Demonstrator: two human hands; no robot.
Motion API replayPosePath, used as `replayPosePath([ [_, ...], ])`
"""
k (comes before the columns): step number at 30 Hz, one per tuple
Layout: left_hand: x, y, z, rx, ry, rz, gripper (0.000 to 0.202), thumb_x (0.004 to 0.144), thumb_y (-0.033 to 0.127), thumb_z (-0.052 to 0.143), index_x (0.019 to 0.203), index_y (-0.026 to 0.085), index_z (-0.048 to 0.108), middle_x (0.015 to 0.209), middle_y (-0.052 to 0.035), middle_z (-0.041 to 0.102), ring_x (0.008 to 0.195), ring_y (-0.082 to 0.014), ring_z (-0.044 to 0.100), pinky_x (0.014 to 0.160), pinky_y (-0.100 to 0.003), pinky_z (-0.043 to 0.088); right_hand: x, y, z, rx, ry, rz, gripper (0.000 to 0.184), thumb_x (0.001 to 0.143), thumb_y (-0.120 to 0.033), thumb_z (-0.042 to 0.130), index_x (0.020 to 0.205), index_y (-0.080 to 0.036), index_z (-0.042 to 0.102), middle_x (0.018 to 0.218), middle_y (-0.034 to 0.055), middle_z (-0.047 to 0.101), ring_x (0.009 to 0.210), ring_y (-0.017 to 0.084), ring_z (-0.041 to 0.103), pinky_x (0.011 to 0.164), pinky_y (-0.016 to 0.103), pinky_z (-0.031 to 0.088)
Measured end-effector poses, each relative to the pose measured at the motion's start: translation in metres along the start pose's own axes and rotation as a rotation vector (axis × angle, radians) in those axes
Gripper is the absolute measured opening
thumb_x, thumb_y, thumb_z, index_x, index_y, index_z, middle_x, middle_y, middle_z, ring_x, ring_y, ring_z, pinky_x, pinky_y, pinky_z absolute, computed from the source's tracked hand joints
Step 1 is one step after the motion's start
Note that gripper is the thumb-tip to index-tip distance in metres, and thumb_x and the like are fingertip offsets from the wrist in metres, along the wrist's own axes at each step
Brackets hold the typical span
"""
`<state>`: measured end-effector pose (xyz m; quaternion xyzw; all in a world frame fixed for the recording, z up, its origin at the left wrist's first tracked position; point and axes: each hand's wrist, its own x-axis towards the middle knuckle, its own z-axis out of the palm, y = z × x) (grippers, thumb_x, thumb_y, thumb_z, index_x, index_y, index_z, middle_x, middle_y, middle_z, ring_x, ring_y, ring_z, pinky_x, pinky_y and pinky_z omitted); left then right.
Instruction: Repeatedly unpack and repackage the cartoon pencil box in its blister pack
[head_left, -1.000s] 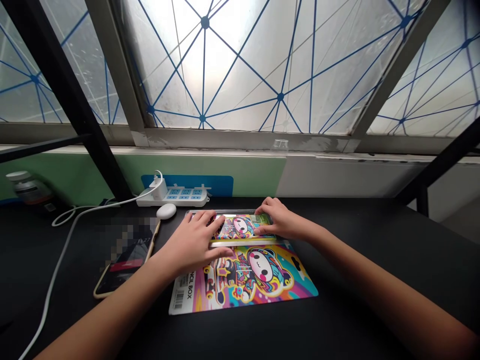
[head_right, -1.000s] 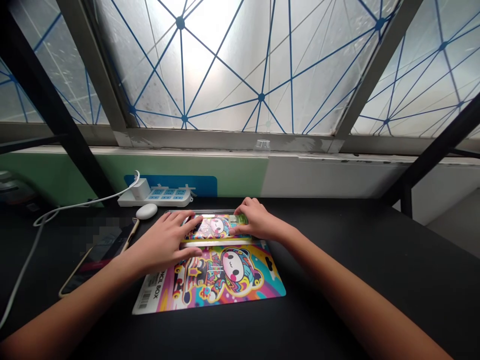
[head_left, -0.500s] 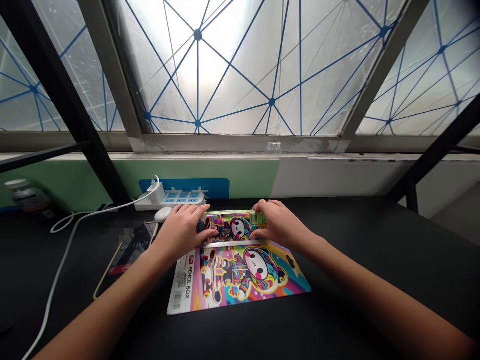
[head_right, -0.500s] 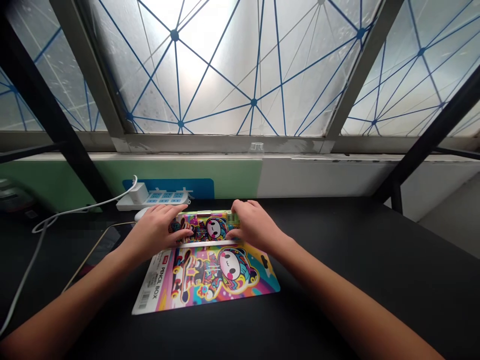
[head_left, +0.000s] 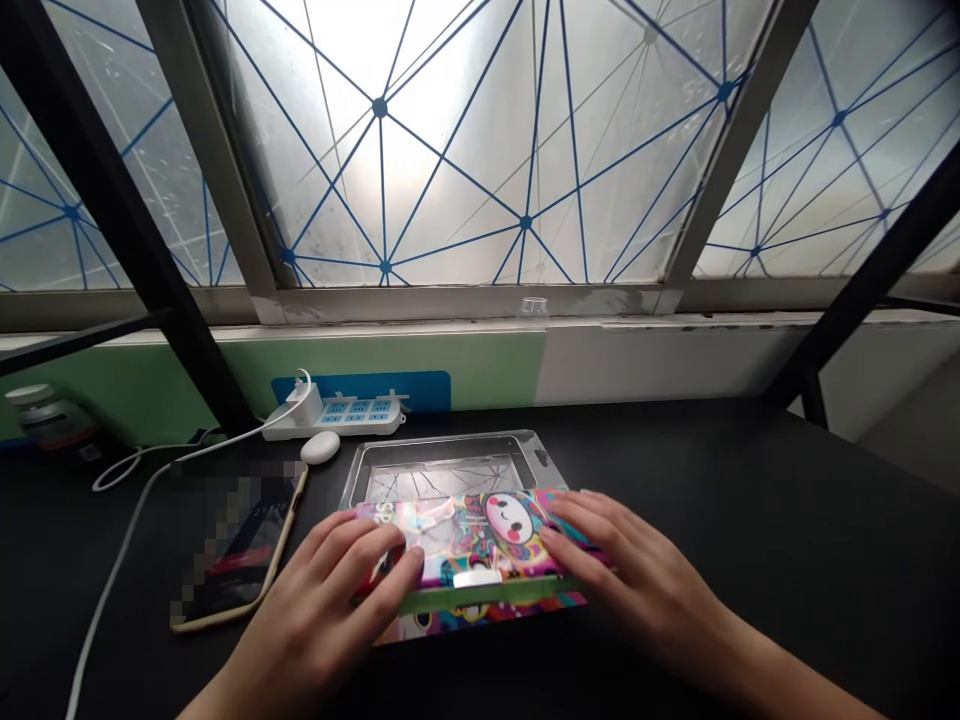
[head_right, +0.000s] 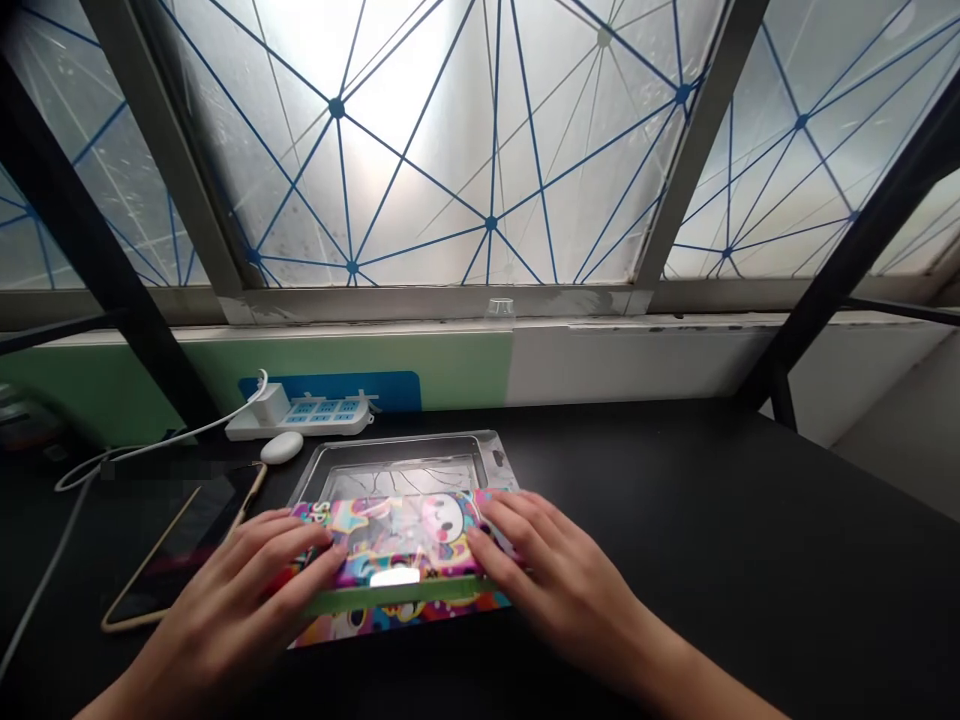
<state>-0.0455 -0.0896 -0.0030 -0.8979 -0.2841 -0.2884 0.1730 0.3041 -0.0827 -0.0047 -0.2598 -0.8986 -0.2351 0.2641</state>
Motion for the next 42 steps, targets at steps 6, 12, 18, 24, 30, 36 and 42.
replayPosePath([
  [6, -0.037, -0.004, 0.026, -0.198, -0.194, -0.23, 0.057, 0.091, 0.049, 0.067, 0.142, 0.03, 0.049, 0.146, -0.0093, 0.054, 0.132, -0.0327, 0.051, 0.105, -0.042, 0.05, -0.025, -0.004, 0.02, 0.212, -0.088, 0.152, 0.031, 0.093, -0.009, 0.052, 0.122, -0.018, 0.056, 0.139, 0.0176, 0.061, 0.137, 0.029, 0.051, 0.105, 0.044, 0.051],
  [12, -0.043, -0.006, 0.032, -0.381, -0.255, -0.485, 0.068, 0.093, 0.039, 0.065, 0.152, 0.034, 0.032, 0.155, -0.0108, 0.044, 0.14, -0.0328, 0.046, 0.109, -0.05, 0.047, -0.02, 0.008, 0.01, 0.52, -0.358, 0.419, 0.069, 0.083, -0.051, 0.076, 0.139, -0.023, 0.048, 0.149, 0.0167, 0.052, 0.134, 0.032, 0.053, 0.106, 0.046, 0.05],
  [18, -0.04, -0.002, 0.033, -0.413, -0.232, -0.575, 0.077, 0.086, 0.031, 0.071, 0.151, 0.036, 0.03, 0.145, -0.0096, 0.051, 0.134, -0.0322, 0.052, 0.109, -0.051, 0.047, -0.019, 0.018, 0.01, 0.724, -0.377, 0.619, 0.072, 0.075, -0.057, 0.081, 0.134, -0.023, 0.057, 0.147, 0.016, 0.054, 0.133, 0.033, 0.053, 0.109, 0.043, 0.046],
  [24, -0.032, 0.005, 0.028, -0.433, -0.202, -0.604, 0.087, 0.082, 0.028, 0.075, 0.153, 0.035, 0.025, 0.141, -0.0118, 0.053, 0.128, -0.0324, 0.057, 0.105, -0.05, 0.05, -0.01, 0.032, 0.014, 0.809, -0.227, 0.791, 0.057, 0.093, -0.069, 0.045, 0.11, -0.022, 0.072, 0.1, 0.0082, 0.075, 0.088, 0.027, 0.069, 0.077, 0.035, 0.054],
  [30, -0.033, 0.008, 0.026, -0.495, -0.19, -0.66, 0.108, 0.078, 0.03, 0.079, 0.159, 0.037, 0.008, 0.139, -0.0124, 0.056, 0.128, -0.0335, 0.059, 0.102, -0.048, 0.051, -0.004, 0.033, 0.029, 0.759, -0.099, 0.96, 0.06, 0.098, -0.067, 0.037, 0.079, -0.02, 0.07, 0.073, 0.0049, 0.067, 0.068, 0.022, 0.06, 0.064, 0.033, 0.05],
  [36, -0.033, 0.007, 0.022, -0.494, -0.196, -0.683, 0.103, 0.082, 0.038, 0.076, 0.159, 0.033, 0.009, 0.136, -0.0127, 0.059, 0.122, -0.0308, 0.063, 0.101, -0.046, 0.052, -0.007, 0.032, 0.023, 0.813, -0.158, 0.923, 0.063, 0.099, -0.066, 0.034, 0.09, -0.019, 0.075, 0.084, 0.0082, 0.072, 0.075, 0.025, 0.066, 0.069, 0.036, 0.055],
  [42, -0.03, 0.002, 0.019, -0.425, -0.225, -0.682, 0.045, 0.091, 0.054, 0.061, 0.127, 0.027, 0.057, 0.123, -0.0094, 0.066, 0.114, -0.0306, 0.064, 0.094, -0.043, 0.055, -0.018, 0.039, 0.002, 0.888, -0.363, 0.654, 0.074, 0.087, -0.079, 0.045, 0.137, -0.027, 0.062, 0.14, 0.0137, 0.061, 0.126, 0.037, 0.058, 0.105, 0.053, 0.047],
])
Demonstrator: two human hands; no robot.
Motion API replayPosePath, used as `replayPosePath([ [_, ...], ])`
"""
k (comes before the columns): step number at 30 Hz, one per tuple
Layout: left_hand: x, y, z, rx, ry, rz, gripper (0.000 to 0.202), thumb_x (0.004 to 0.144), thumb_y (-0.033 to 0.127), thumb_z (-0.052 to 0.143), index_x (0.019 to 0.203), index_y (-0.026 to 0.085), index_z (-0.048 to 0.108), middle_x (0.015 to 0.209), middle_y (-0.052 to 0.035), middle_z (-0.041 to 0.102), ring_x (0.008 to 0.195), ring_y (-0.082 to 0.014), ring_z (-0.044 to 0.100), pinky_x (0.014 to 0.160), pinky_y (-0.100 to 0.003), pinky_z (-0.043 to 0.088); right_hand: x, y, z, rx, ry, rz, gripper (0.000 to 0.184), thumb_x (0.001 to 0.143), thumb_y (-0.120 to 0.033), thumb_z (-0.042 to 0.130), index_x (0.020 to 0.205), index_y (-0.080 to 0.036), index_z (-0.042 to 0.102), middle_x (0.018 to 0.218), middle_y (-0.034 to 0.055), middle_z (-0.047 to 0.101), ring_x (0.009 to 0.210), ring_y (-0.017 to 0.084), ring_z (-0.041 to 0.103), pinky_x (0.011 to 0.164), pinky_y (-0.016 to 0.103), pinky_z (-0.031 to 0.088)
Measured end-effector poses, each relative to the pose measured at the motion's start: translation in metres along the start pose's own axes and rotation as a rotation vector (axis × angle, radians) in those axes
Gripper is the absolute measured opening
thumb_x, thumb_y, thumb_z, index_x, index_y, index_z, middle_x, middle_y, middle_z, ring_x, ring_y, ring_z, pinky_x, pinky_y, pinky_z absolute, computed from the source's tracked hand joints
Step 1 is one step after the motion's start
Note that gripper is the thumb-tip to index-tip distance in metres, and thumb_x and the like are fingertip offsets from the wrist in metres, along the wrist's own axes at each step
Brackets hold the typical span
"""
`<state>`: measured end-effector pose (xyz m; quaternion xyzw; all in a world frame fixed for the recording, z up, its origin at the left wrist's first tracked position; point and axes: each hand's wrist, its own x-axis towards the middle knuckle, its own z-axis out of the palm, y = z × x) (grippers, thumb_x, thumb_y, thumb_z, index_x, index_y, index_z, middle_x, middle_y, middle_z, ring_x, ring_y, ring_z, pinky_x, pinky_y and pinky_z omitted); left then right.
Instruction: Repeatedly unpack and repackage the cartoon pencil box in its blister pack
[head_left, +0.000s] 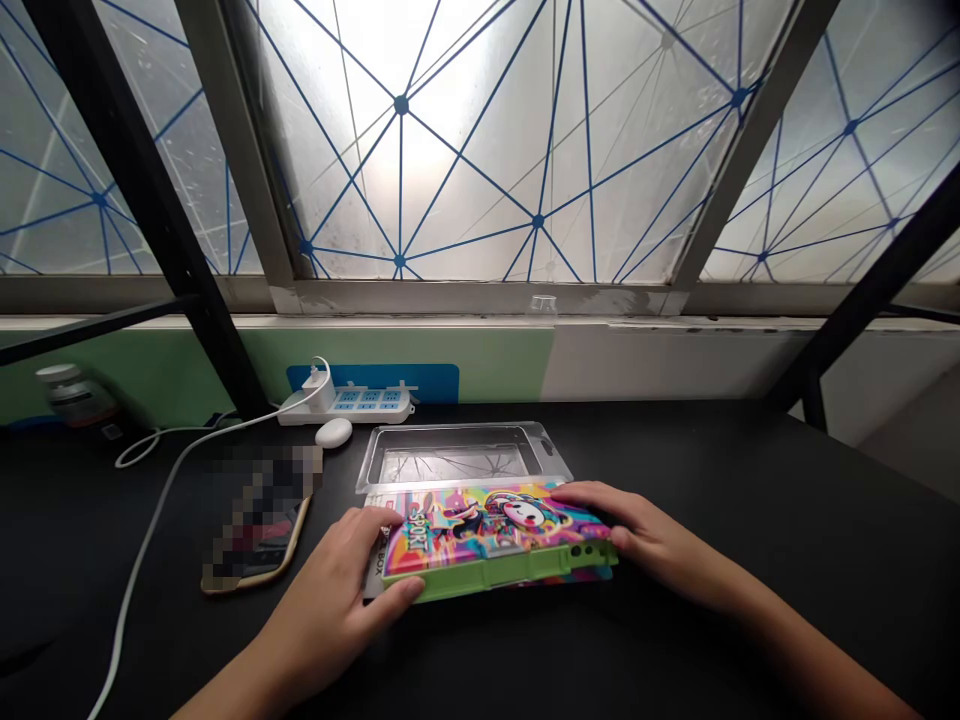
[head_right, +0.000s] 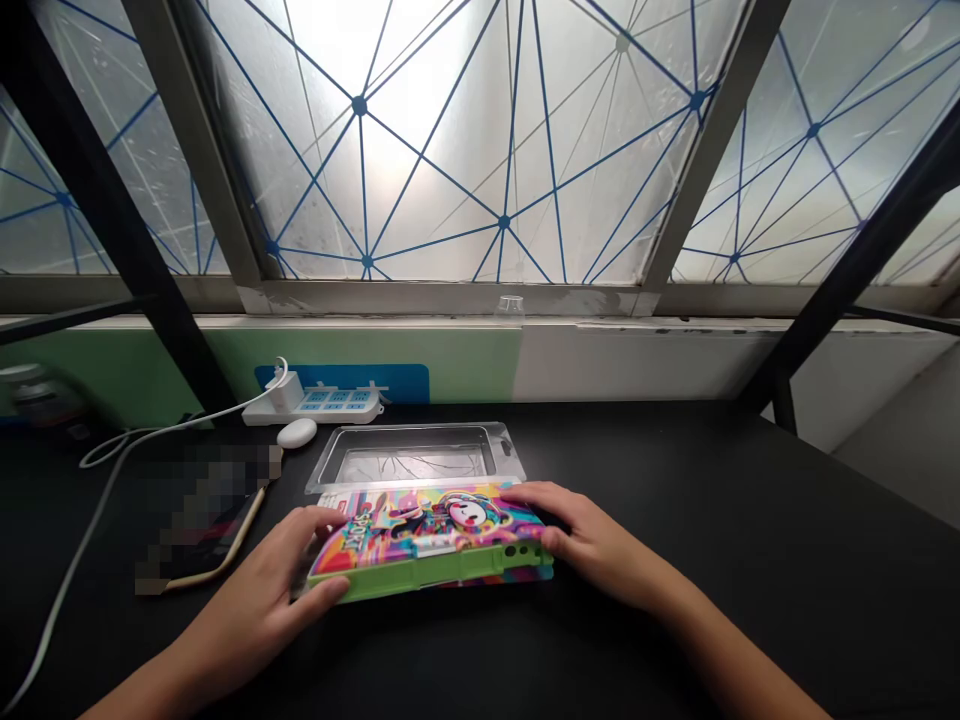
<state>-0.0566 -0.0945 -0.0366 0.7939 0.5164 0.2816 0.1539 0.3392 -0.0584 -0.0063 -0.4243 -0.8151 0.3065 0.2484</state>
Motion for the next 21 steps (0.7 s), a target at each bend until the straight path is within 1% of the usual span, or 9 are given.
replayPosePath([
  [1, 0.0, -0.001, 0.0, 0.005, 0.005, -0.004, 0.042, 0.093, 0.054, 0.058, 0.124, 0.027, 0.059, 0.121, -0.0089, 0.067, 0.112, -0.03, 0.065, 0.093, -0.043, 0.055, -0.002, 0.0, 0.0, -0.014, -0.018, -0.008, 0.08, 0.081, -0.081, 0.054, 0.141, -0.028, 0.058, 0.144, 0.0139, 0.057, 0.129, 0.038, 0.055, 0.106, 0.053, 0.046],
  [3, 0.0, -0.004, 0.0, -0.001, 0.022, -0.002, 0.04, 0.097, 0.054, 0.052, 0.125, 0.027, 0.059, 0.122, -0.0083, 0.067, 0.112, -0.0292, 0.065, 0.094, -0.042, 0.055, -0.005, -0.001, 0.001, -0.059, -0.019, 0.003, 0.088, 0.07, -0.076, 0.072, 0.143, -0.029, 0.055, 0.148, 0.0138, 0.054, 0.132, 0.039, 0.053, 0.108, 0.052, 0.045],
  [5, 0.0, -0.007, 0.001, -0.022, 0.018, 0.036, 0.043, 0.097, 0.055, 0.05, 0.13, 0.028, 0.057, 0.126, -0.008, 0.066, 0.114, -0.0292, 0.064, 0.095, -0.042, 0.055, -0.005, -0.001, 0.005, -0.128, 0.013, 0.006, 0.083, 0.071, -0.063, 0.08, 0.143, -0.03, 0.055, 0.147, 0.0131, 0.054, 0.133, 0.036, 0.053, 0.11, 0.051, 0.044],
  [7, 0.0, -0.008, 0.002, -0.03, -0.011, 0.073, 0.049, 0.095, 0.056, 0.054, 0.135, 0.029, 0.054, 0.13, -0.0082, 0.065, 0.117, -0.0296, 0.063, 0.096, -0.041, 0.055, -0.003, 0.0, 0.01, -0.172, 0.052, -0.022, 0.068, 0.081, -0.058, 0.075, 0.139, -0.028, 0.058, 0.139, 0.0134, 0.06, 0.126, 0.034, 0.058, 0.106, 0.049, 0.048],
  [9, 0.0, -0.007, 0.002, 0.008, -0.034, 0.079, 0.05, 0.094, 0.053, 0.058, 0.137, 0.029, 0.053, 0.133, -0.0096, 0.064, 0.12, -0.0312, 0.062, 0.099, -0.044, 0.054, -0.001, 0.0, 0.013, -0.185, 0.092, -0.023, 0.052, 0.089, -0.061, 0.062, 0.126, -0.024, 0.065, 0.12, 0.0134, 0.068, 0.108, 0.032, 0.066, 0.093, 0.046, 0.055],
  [12, 0.001, -0.004, 0.002, 0.096, -0.049, 0.088, 0.049, 0.095, 0.048, 0.058, 0.14, 0.028, 0.053, 0.138, -0.0112, 0.062, 0.128, -0.0348, 0.057, 0.105, -0.051, 0.049, 0.003, -0.001, 0.016, -0.165, 0.132, 0.051, 0.048, 0.097, -0.063, 0.045, 0.099, -0.02, 0.067, 0.097, 0.0102, 0.07, 0.085, 0.027, 0.068, 0.074, 0.039, 0.058],
  [15, 0.001, -0.004, 0.001, 0.116, -0.097, 0.128, 0.049, 0.096, 0.048, 0.057, 0.143, 0.034, 0.051, 0.145, -0.0079, 0.057, 0.134, -0.0345, 0.052, 0.107, -0.053, 0.048, 0.005, -0.006, 0.017, -0.085, 0.144, 0.124, 0.039, 0.098, -0.057, 0.047, 0.106, -0.022, 0.062, 0.104, 0.0087, 0.07, 0.091, 0.026, 0.069, 0.077, 0.037, 0.057],
  [17, 0.001, -0.006, 0.002, 0.098, -0.127, 0.106, 0.047, 0.098, 0.049, 0.055, 0.143, 0.035, 0.05, 0.148, -0.0064, 0.054, 0.136, -0.0334, 0.049, 0.109, -0.053, 0.045, 0.007, -0.011, 0.017, -0.028, 0.135, 0.168, 0.035, 0.098, -0.053, 0.05, 0.112, -0.023, 0.06, 0.107, 0.0075, 0.072, 0.093, 0.026, 0.069, 0.078, 0.036, 0.057],
  [21, 0.002, -0.008, 0.005, 0.003, -0.1, -0.013, 0.054, 0.098, 0.051, 0.054, 0.147, 0.029, 0.044, 0.145, -0.0109, 0.054, 0.134, -0.0321, 0.05, 0.11, -0.052, 0.044, 0.01, -0.014, 0.019, -0.033, 0.111, 0.249, 0.033, 0.098, -0.055, 0.048, 0.097, -0.023, 0.059, 0.093, 0.0041, 0.074, 0.081, 0.025, 0.069, 0.07, 0.034, 0.054],
])
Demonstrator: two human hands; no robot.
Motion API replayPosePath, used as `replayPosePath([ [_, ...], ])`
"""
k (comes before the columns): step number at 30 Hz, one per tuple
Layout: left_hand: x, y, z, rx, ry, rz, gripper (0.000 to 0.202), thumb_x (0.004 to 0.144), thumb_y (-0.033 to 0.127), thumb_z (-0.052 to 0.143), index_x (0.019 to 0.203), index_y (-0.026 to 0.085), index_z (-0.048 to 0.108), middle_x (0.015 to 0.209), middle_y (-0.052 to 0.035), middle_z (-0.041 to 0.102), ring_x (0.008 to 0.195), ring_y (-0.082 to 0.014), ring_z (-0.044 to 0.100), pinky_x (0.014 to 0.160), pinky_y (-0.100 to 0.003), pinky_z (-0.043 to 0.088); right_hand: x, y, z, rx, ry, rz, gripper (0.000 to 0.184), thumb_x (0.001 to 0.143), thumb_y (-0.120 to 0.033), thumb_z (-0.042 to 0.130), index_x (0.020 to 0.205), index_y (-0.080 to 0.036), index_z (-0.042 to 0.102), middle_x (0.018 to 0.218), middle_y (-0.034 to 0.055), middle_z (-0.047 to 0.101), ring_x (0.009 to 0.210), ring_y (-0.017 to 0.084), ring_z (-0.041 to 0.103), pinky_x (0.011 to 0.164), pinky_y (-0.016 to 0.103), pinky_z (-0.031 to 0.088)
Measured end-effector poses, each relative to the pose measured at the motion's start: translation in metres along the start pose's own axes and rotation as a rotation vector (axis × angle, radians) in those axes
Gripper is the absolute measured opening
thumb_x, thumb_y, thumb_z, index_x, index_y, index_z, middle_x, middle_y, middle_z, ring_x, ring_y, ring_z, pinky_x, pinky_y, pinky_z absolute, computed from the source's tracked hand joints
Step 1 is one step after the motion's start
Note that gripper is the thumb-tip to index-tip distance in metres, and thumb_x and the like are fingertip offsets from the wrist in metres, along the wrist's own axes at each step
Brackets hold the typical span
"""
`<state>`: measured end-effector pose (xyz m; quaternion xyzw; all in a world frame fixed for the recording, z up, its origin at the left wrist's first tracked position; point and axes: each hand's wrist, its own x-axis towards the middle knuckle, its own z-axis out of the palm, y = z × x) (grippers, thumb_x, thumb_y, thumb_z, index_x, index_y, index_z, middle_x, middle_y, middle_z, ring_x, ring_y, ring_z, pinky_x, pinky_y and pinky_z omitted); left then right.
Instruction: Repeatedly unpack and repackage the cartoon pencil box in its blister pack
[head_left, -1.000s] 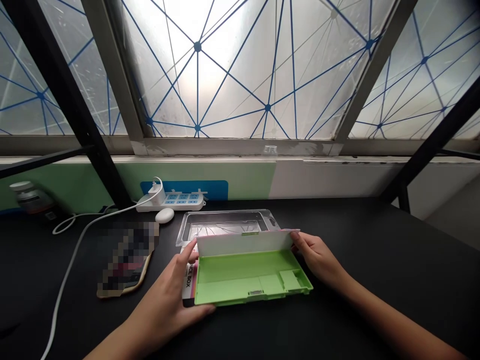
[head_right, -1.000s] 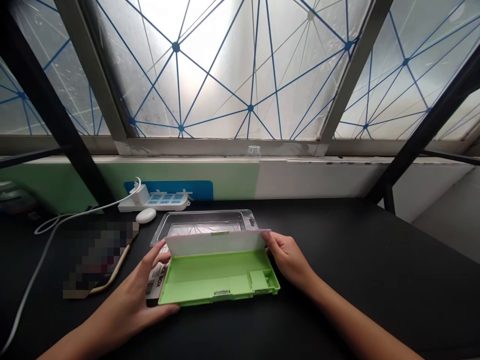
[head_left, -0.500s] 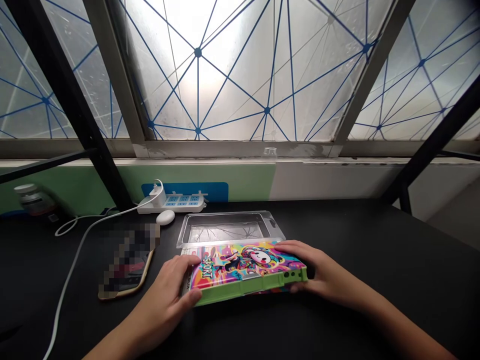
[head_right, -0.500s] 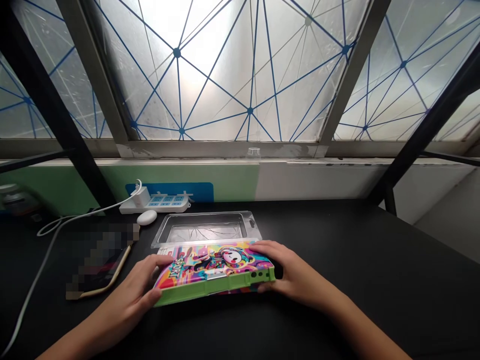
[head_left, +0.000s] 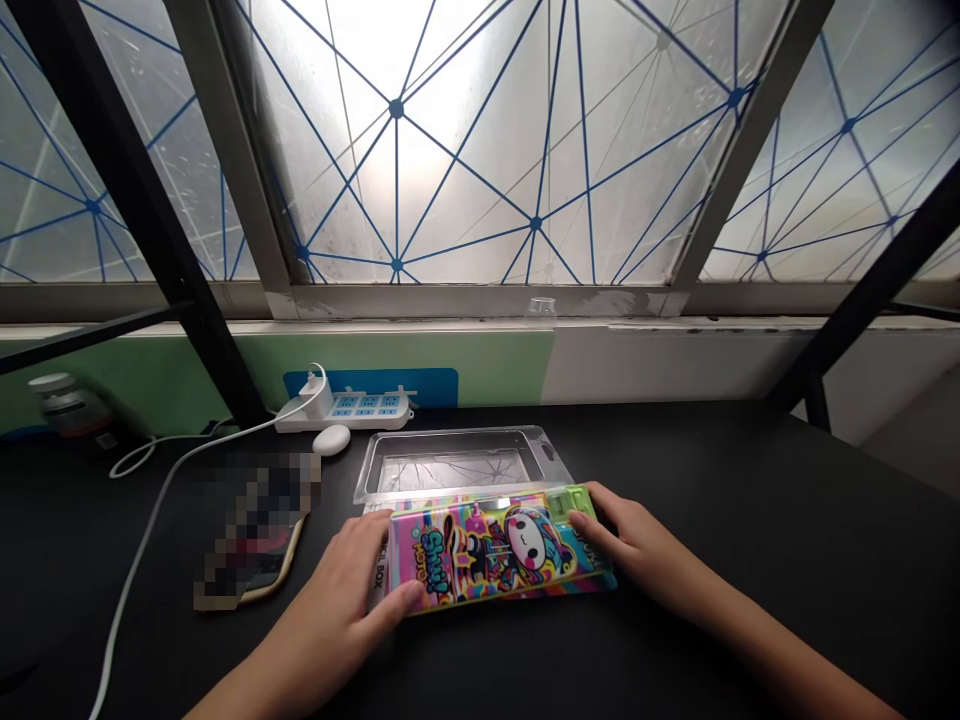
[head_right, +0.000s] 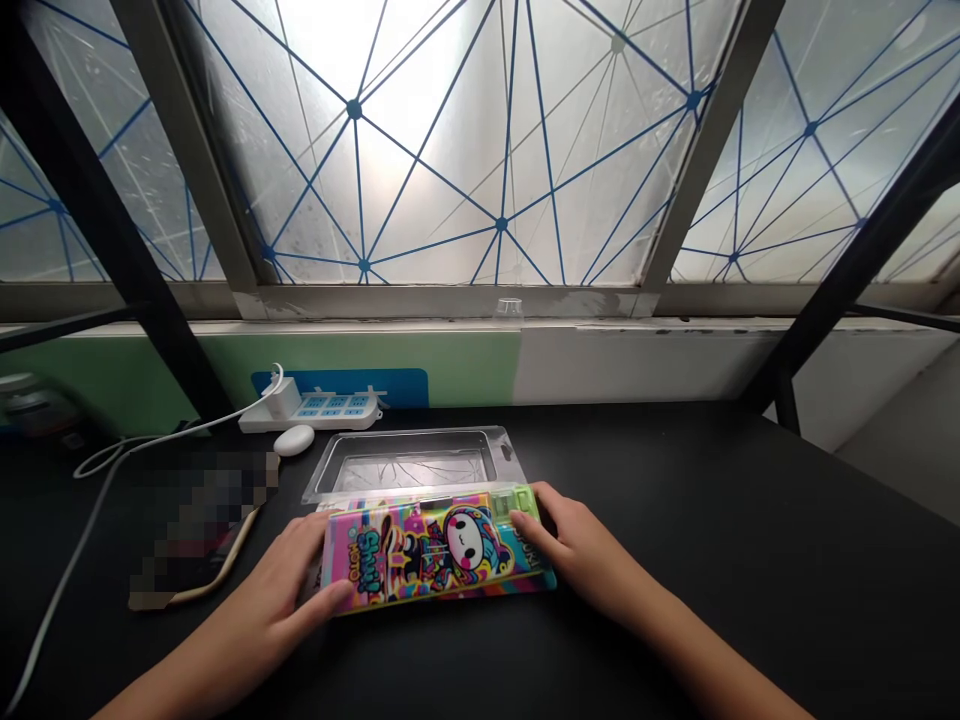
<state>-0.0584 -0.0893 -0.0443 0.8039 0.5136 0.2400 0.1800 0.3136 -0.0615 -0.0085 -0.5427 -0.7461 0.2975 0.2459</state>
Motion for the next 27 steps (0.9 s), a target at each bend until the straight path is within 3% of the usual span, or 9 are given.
replayPosePath([
  [5, -0.002, -0.004, 0.003, -0.058, 0.028, 0.003, 0.068, 0.097, 0.049, 0.056, 0.156, 0.032, 0.026, 0.148, -0.0125, 0.05, 0.136, -0.0332, 0.05, 0.11, -0.054, 0.044, 0.004, 0.002, 0.003, -0.15, 0.024, 0.034, 0.041, 0.099, -0.059, 0.043, 0.08, -0.024, 0.053, 0.08, 0.0025, 0.071, 0.07, 0.023, 0.065, 0.062, 0.032, 0.049],
  [9, -0.006, -0.011, 0.006, -0.05, 0.006, 0.04, 0.093, 0.088, 0.045, 0.071, 0.16, 0.035, 0.014, 0.158, -0.0128, 0.04, 0.143, -0.0368, 0.041, 0.114, -0.057, 0.038, 0.004, 0.001, 0.003, -0.282, 0.062, 0.041, 0.041, 0.099, -0.058, 0.042, 0.101, -0.024, 0.063, 0.094, 0.0057, 0.074, 0.082, 0.027, 0.069, 0.068, 0.035, 0.052],
  [12, -0.006, -0.013, 0.007, -0.037, 0.018, 0.07, 0.107, 0.078, 0.04, 0.082, 0.16, 0.036, 0.014, 0.16, -0.0113, 0.038, 0.146, -0.0371, 0.037, 0.116, -0.057, 0.035, 0.005, -0.001, 0.004, -0.481, 0.165, -0.065, 0.039, 0.099, -0.053, 0.046, 0.117, -0.023, 0.064, 0.105, 0.009, 0.073, 0.092, 0.028, 0.068, 0.076, 0.039, 0.051],
  [17, -0.003, -0.008, 0.003, -0.078, 0.033, 0.055, 0.097, 0.084, 0.03, 0.075, 0.161, 0.035, 0.016, 0.158, -0.0104, 0.042, 0.144, -0.0332, 0.042, 0.116, -0.054, 0.037, 0.012, -0.025, 0.02, -0.785, 0.249, -0.323, 0.025, 0.1, -0.032, 0.049, 0.112, -0.019, 0.066, 0.106, 0.0122, 0.068, 0.094, 0.03, 0.063, 0.077, 0.042, 0.047],
  [20, -0.001, -0.003, -0.002, -0.099, 0.006, 0.023, 0.098, 0.082, 0.027, 0.076, 0.16, 0.033, 0.016, 0.16, -0.011, 0.039, 0.145, -0.0327, 0.04, 0.117, -0.055, 0.035, 0.022, -0.051, 0.039, -0.776, 0.196, -0.441, 0.023, 0.1, -0.031, 0.051, 0.112, -0.018, 0.066, 0.114, 0.0142, 0.066, 0.102, 0.031, 0.061, 0.082, 0.043, 0.047],
  [22, -0.001, -0.001, -0.004, -0.113, -0.015, 0.002, 0.101, 0.081, 0.025, 0.076, 0.161, 0.031, 0.014, 0.16, -0.0126, 0.038, 0.146, -0.0326, 0.039, 0.118, -0.056, 0.033, 0.03, -0.066, 0.051, -0.727, 0.107, -0.47, 0.023, 0.101, -0.029, 0.049, 0.112, -0.018, 0.064, 0.107, 0.0122, 0.067, 0.096, 0.028, 0.062, 0.082, 0.042, 0.048],
  [24, -0.001, 0.001, -0.005, -0.132, -0.021, -0.013, 0.103, 0.081, 0.025, 0.076, 0.161, 0.03, 0.012, 0.16, -0.0135, 0.039, 0.145, -0.0324, 0.041, 0.117, -0.055, 0.034, 0.036, -0.073, 0.061, -0.683, 0.041, -0.463, 0.023, 0.102, -0.027, 0.045, 0.111, -0.018, 0.064, 0.1, 0.0099, 0.067, 0.089, 0.026, 0.061, 0.081, 0.042, 0.048],
  [27, -0.001, 0.001, -0.007, -0.151, -0.018, -0.023, 0.103, 0.082, 0.023, 0.075, 0.161, 0.032, 0.01, 0.157, -0.0125, 0.043, 0.143, -0.0317, 0.044, 0.116, -0.054, 0.038, 0.044, -0.073, 0.069, -0.63, 0.047, -0.436, 0.023, 0.102, -0.025, 0.042, 0.106, -0.018, 0.063, 0.097, 0.0092, 0.064, 0.09, 0.026, 0.059, 0.081, 0.042, 0.048],
])
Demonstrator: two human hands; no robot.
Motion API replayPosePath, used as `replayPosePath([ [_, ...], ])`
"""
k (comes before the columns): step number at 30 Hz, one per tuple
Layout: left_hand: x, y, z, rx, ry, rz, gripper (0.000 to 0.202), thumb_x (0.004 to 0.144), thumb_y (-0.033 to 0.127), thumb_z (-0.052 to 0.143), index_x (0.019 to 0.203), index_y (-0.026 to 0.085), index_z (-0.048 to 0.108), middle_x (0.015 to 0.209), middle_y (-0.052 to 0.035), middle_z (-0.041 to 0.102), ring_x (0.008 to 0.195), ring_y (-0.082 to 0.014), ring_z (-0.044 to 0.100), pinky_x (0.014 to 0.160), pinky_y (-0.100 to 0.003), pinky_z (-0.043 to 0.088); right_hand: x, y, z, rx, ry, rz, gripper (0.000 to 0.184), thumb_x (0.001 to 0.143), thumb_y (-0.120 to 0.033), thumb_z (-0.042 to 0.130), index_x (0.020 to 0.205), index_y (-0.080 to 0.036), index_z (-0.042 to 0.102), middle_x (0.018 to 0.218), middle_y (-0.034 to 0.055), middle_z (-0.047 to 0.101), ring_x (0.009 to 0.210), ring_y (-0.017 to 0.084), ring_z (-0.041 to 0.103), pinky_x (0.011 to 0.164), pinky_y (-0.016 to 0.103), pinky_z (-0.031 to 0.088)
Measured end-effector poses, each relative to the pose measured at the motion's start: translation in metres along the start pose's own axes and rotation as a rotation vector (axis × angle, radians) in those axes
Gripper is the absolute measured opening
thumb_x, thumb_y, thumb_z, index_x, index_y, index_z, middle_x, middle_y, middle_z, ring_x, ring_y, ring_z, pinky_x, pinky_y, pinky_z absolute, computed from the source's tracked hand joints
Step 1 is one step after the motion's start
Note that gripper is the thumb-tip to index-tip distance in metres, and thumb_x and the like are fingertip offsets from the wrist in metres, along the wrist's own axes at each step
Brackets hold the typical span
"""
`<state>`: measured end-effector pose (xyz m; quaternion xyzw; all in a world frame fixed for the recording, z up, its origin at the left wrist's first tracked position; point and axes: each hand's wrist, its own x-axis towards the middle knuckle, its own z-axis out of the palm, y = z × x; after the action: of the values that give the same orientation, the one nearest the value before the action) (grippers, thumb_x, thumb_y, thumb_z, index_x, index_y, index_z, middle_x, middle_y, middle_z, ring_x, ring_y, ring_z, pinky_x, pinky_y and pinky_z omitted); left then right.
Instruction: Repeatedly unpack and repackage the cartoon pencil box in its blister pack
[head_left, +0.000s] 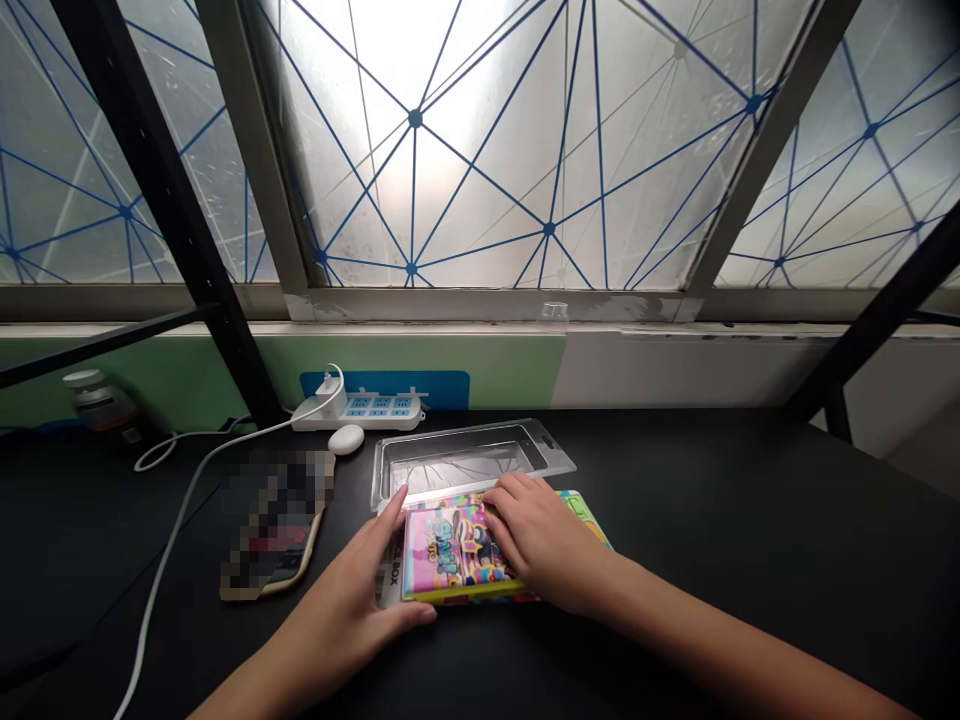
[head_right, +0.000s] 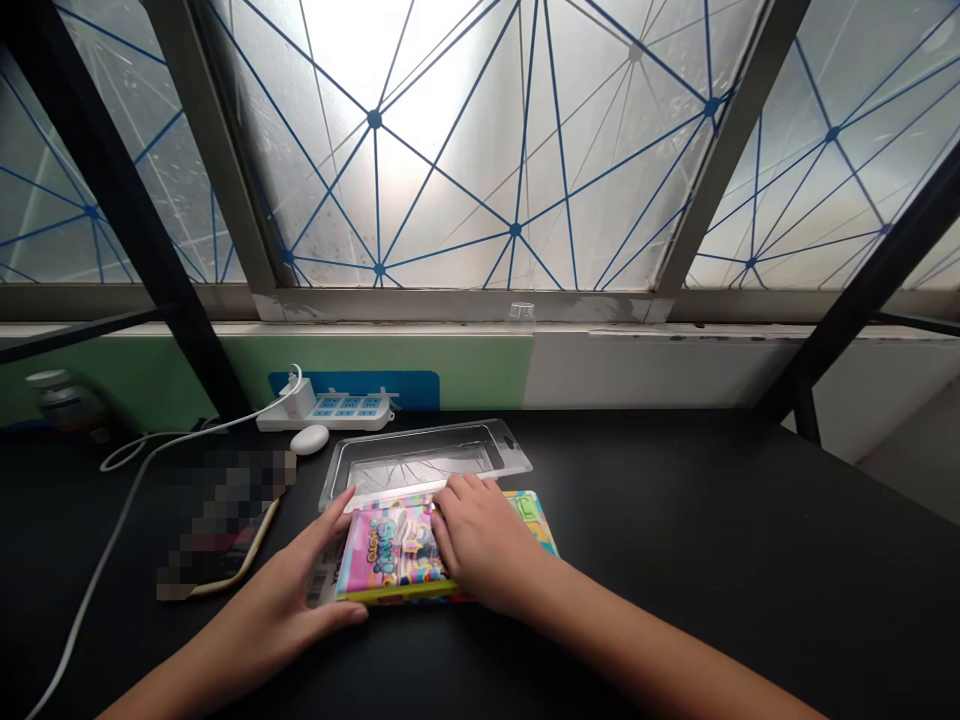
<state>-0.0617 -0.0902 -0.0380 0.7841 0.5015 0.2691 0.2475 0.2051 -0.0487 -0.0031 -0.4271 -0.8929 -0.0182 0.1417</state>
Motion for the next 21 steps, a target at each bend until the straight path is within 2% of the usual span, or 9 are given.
replayPosePath([
  [4, 0.0, -0.001, 0.0, 0.0, 0.013, 0.002, 0.105, 0.082, 0.024, 0.075, 0.162, 0.033, 0.008, 0.158, -0.0112, 0.043, 0.143, -0.0321, 0.044, 0.116, -0.054, 0.037, 0.002, 0.003, 0.005, 0.017, 0.065, -0.001, 0.022, 0.103, -0.024, 0.041, 0.104, -0.017, 0.061, 0.097, 0.0098, 0.062, 0.09, 0.026, 0.056, 0.081, 0.042, 0.049],
  [8, 0.003, 0.002, 0.0, -0.006, 0.028, -0.011, 0.1, 0.084, 0.031, 0.075, 0.162, 0.031, 0.013, 0.163, -0.0104, 0.034, 0.147, -0.0329, 0.036, 0.12, -0.053, 0.029, 0.004, 0.003, 0.002, -0.004, 0.234, -0.049, 0.019, 0.103, -0.022, 0.04, 0.104, -0.016, 0.058, 0.099, 0.0112, 0.062, 0.091, 0.027, 0.054, 0.082, 0.044, 0.049],
  [12, 0.005, 0.005, -0.007, -0.032, -0.091, 0.025, 0.072, 0.092, 0.044, 0.067, 0.156, 0.031, 0.036, 0.161, -0.0064, 0.039, 0.147, -0.0309, 0.036, 0.121, -0.047, 0.03, -0.002, 0.002, -0.004, -0.035, 0.424, -0.16, 0.015, 0.103, -0.022, 0.043, 0.106, -0.015, 0.056, 0.101, 0.012, 0.064, 0.093, 0.027, 0.056, 0.085, 0.045, 0.049],
  [14, 0.004, 0.003, -0.012, -0.056, -0.146, 0.034, 0.065, 0.097, 0.053, 0.056, 0.156, 0.033, 0.036, 0.163, -0.0033, 0.035, 0.15, -0.0308, 0.031, 0.123, -0.049, 0.025, -0.011, 0.0, -0.01, -0.046, 0.482, -0.257, 0.013, 0.102, -0.02, 0.049, 0.109, -0.013, 0.057, 0.1, 0.0113, 0.066, 0.091, 0.025, 0.058, 0.09, 0.045, 0.048],
  [16, 0.001, -0.002, -0.015, -0.087, -0.168, 0.01, 0.065, 0.1, 0.062, 0.04, 0.158, 0.034, 0.031, 0.165, -0.0002, 0.028, 0.153, -0.031, 0.023, 0.123, -0.053, 0.018, -0.024, -0.003, -0.022, -0.024, 0.474, -0.357, 0.012, 0.099, -0.016, 0.054, 0.11, -0.013, 0.058, 0.098, 0.01, 0.067, 0.089, 0.023, 0.06, 0.093, 0.044, 0.047],
  [18, -0.002, -0.006, -0.015, -0.116, -0.173, -0.023, 0.067, 0.1, 0.067, 0.025, 0.158, 0.034, 0.029, 0.166, 0.0018, 0.025, 0.153, -0.0308, 0.02, 0.123, -0.055, 0.014, -0.038, -0.006, -0.038, 0.051, 0.388, -0.429, 0.014, 0.098, -0.019, 0.059, 0.111, -0.013, 0.059, 0.099, 0.0097, 0.069, 0.09, 0.022, 0.062, 0.093, 0.042, 0.048],
  [21, -0.003, -0.007, -0.014, -0.099, -0.184, -0.048, 0.069, 0.1, 0.069, 0.024, 0.159, 0.033, 0.027, 0.166, 0.0014, 0.023, 0.154, -0.0307, 0.018, 0.122, -0.056, 0.014, -0.059, -0.001, -0.059, 0.208, 0.154, -0.432, 0.03, 0.094, -0.043, 0.065, 0.111, -0.018, 0.062, 0.11, 0.0107, 0.07, 0.099, 0.024, 0.064, 0.095, 0.041, 0.05],
])
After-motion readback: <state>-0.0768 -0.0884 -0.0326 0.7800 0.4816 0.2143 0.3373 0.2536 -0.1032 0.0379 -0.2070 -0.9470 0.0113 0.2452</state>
